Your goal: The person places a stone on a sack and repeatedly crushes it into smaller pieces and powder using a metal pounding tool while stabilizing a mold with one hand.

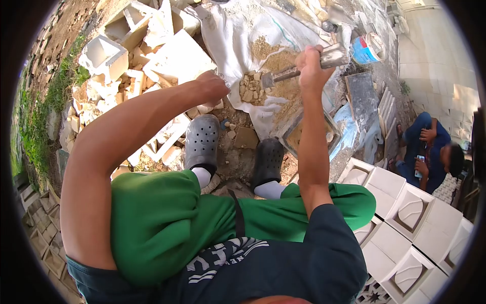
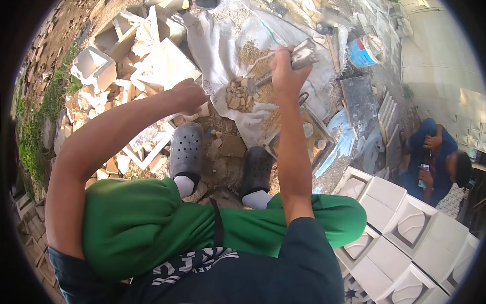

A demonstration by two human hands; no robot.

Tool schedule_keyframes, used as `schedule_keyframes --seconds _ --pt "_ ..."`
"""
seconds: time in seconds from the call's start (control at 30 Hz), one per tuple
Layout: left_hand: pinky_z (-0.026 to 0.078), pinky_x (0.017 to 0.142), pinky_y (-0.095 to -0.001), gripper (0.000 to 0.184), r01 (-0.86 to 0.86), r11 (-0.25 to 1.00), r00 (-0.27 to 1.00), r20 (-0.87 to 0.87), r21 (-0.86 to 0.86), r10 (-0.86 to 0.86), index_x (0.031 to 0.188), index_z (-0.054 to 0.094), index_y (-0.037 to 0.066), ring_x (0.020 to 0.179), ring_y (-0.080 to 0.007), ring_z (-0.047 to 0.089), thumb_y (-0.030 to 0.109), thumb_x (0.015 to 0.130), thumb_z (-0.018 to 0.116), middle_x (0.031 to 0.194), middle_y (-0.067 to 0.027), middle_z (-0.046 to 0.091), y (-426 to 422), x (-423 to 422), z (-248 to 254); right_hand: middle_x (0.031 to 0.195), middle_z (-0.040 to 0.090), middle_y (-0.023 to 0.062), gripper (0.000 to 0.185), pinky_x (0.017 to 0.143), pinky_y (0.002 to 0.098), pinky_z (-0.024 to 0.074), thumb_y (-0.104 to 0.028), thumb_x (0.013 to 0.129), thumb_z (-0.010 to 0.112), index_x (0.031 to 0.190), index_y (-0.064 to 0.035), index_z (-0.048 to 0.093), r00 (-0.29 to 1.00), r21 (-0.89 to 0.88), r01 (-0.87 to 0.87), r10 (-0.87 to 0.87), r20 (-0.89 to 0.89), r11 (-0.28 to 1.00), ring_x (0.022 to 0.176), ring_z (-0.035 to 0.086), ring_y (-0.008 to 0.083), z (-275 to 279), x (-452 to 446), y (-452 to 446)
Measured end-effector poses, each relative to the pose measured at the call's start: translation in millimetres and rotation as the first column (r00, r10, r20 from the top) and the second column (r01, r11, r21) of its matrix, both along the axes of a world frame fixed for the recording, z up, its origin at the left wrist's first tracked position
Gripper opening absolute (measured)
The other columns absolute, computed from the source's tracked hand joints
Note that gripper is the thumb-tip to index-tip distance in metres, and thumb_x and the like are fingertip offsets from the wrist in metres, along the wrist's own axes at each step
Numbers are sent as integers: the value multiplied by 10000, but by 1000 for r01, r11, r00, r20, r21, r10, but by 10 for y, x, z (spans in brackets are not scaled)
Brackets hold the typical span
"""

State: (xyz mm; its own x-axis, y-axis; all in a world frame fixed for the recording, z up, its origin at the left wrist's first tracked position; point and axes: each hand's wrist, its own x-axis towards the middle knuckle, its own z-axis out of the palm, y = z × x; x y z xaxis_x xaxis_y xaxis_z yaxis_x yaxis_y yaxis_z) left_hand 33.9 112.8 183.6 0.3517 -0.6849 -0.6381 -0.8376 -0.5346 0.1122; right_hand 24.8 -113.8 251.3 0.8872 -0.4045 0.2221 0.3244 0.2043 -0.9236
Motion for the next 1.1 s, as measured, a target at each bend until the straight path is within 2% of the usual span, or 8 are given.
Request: schedule_keyframes --seconds 0.17,0.27,0.33,0.47,0.67,0.77,0.9,1.1 --pt "473 815 -401 261 12 1000 1000 7 -9 -12 1051 618 109 885 -260 643 264 842 592 858 -93 663 14 57 -37 558 449 -6 143 395 243 301 18 808 565 724 -42 466 995 55 16 -21 99 998 434 398 69 367 42 37" --pt "472 813 -405 265 -24 999 1000 -5 -30 23 1042 621 107 888 -261 642 274 838 600 858 -93 663 0 60 -32 564 450 -10 135 394 237 304 22 804 561 733 -43 466 996 -33 90 -89 33 995 439 403 57 -598 264 11" --pt "472 810 -406 263 -8 1000 1000 11 -30 8 1038 622 104 888 -262 641 275 839 601 855 -91 663 -48 5 0 564 450 -11 133 393 235 304 26 800 559 736 -44 466 994 20 107 -108 22 994 441 405 51 -755 226 -51" --pt "473 808 -404 251 9 1000 1000 -4 -19 -9 1022 621 95 885 -265 639 268 843 596 847 -96 661 -31 31 -4 552 442 -9 132 393 239 306 23 795 557 729 -47 467 999 31 34 -34 1 999 434 396 57 -550 131 -34" --pt "472 802 -406 229 21 1000 1000 -11 2 -21 993 614 80 864 -270 642 244 836 590 838 -106 658 38 30 -83 537 436 8 131 403 241 302 2 804 565 711 -32 478 996 93 -13 5 90 996 418 370 79 508 -104 -55" --pt "471 800 -407 232 22 1000 1000 -7 21 -22 988 617 77 860 -273 642 247 832 594 841 -106 660 10 47 -51 542 440 -5 129 402 240 296 0 807 575 719 -36 488 995 70 98 -100 17 993 429 381 68 400 -62 5" --pt "473 797 -407 236 26 998 1000 11 -48 -25 991 622 82 865 -274 642 251 828 596 848 -111 661 -53 3 -10 517 404 -10 179 411 261 278 -25 815 551 659 -59 470 990 -47 113 -117 -75 992 427 357 79 -678 66 -14" --pt "456 828 -418 277 22 1000 999 33 -21 -21 1035 619 87 897 -272 637 273 831 606 873 -103 660 -49 0 58 517 417 -24 202 405 255 270 -6 819 555 639 -60 478 998 -70 -20 16 -57 997 420 348 64 -124 -45 -74"
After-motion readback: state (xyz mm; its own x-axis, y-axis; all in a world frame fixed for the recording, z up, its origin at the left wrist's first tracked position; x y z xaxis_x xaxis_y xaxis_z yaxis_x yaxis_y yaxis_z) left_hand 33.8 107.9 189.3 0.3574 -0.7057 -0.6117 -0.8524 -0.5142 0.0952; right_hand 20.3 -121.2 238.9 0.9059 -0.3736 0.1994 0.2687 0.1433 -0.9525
